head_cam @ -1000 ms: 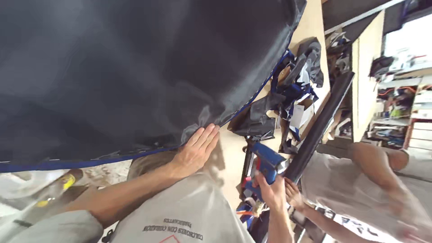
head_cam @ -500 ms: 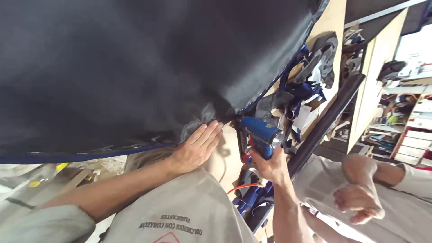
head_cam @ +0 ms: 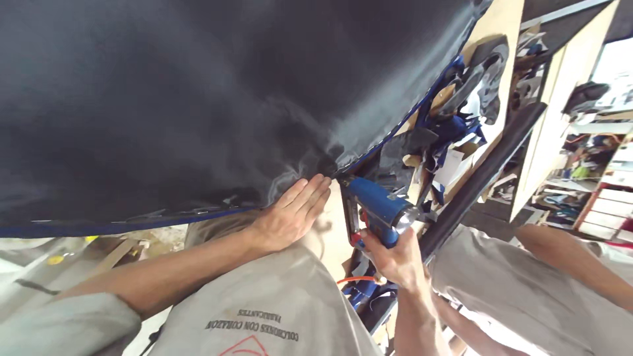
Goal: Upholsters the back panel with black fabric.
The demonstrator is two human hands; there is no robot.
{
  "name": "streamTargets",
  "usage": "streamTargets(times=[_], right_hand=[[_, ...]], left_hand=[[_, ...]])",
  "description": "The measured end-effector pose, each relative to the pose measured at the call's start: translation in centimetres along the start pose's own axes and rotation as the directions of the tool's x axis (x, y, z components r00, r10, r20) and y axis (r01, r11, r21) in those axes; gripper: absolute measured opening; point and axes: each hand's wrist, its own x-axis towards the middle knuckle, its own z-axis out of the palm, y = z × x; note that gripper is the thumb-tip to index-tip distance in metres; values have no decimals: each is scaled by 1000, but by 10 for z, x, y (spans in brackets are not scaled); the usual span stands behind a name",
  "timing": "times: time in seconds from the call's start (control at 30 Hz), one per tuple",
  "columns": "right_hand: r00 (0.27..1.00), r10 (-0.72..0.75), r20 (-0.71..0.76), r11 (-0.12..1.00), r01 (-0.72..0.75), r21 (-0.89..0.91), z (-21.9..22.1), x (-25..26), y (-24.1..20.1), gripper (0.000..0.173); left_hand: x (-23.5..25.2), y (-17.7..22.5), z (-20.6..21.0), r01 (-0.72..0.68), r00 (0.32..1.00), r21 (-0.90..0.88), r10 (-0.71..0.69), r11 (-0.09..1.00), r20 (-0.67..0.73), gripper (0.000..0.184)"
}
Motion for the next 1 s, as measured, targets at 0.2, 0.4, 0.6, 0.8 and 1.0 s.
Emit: streamTargets(times=[0.2,0.4,0.6,0.8,1.0], right_hand=[[976,-13,-219,949,81,305,-14,-44,4,36],[982,44,-184,975,-2,220,23,-46,-13,35],[993,-8,-115,994,20,106,40,-29,-18,29],[989,64,-131,993,-50,109,44,-34,-17,26],[947,107,-303,961,-20,275,36,-79,-2,31]], left_hand=[[-36,-20,-21,-184,969,-297,123,937,-213,21],[-48,-25,-25,-156,988,-354,151,922,-40,21],[-55,-25,-17,-36,989,-445,95,895,111,25],[-63,-27,-11,63,993,-450,-11,891,117,27],[-63,-19,-39,-89,995,-322,71,943,-68,22]])
